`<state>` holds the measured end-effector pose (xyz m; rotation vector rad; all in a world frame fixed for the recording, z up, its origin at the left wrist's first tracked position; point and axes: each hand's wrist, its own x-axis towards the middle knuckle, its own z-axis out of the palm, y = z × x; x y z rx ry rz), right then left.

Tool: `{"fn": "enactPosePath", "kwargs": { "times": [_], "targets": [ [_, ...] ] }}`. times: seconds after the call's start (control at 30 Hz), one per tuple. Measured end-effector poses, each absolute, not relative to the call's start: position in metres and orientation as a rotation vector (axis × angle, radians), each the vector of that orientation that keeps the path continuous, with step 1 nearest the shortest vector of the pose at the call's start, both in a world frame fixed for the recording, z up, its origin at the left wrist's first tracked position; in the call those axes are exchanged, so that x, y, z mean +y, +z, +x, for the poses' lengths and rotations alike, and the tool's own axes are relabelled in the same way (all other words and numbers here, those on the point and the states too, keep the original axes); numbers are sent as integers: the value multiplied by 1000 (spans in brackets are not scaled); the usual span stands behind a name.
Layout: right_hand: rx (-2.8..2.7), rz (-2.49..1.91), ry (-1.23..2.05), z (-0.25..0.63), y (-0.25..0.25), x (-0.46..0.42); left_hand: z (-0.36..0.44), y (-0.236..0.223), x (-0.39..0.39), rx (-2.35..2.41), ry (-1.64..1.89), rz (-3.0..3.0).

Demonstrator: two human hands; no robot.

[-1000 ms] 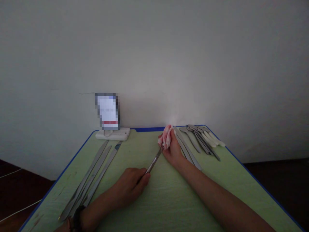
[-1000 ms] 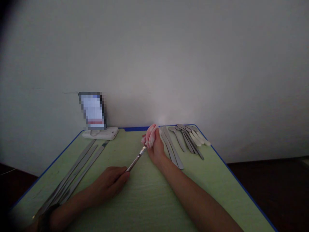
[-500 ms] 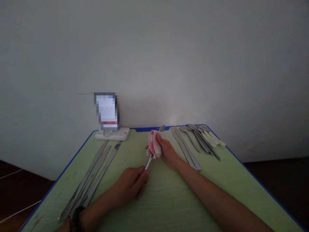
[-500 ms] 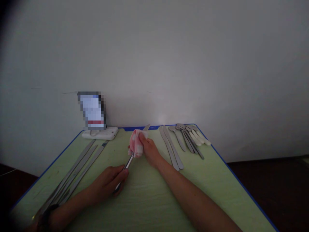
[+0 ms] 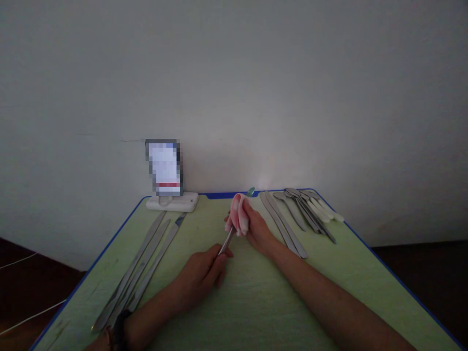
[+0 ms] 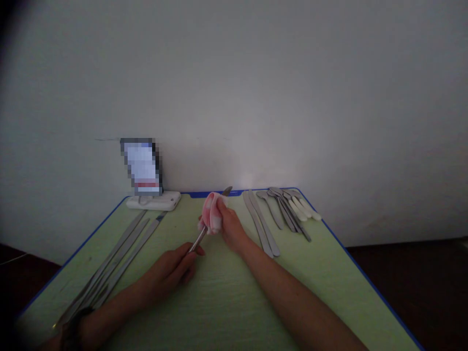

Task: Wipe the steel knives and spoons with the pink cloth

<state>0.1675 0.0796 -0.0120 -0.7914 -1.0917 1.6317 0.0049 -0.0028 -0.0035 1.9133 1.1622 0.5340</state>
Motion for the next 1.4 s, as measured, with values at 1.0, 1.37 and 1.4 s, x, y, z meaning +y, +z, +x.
{"fn": "enactPosePath", "kwargs": {
  "times": [1.0,1.37,1.4],
  "targets": [
    [-919,-759,1718,166,-7,78,6,2,-3,1238,458,1994],
    [-902,-760,1721,166,-9,79,6,0,-2,1219,457,2017],
    [-900,-765,1718,166,-9,79,6,0,-2,1219,456,2018]
  ]
}}
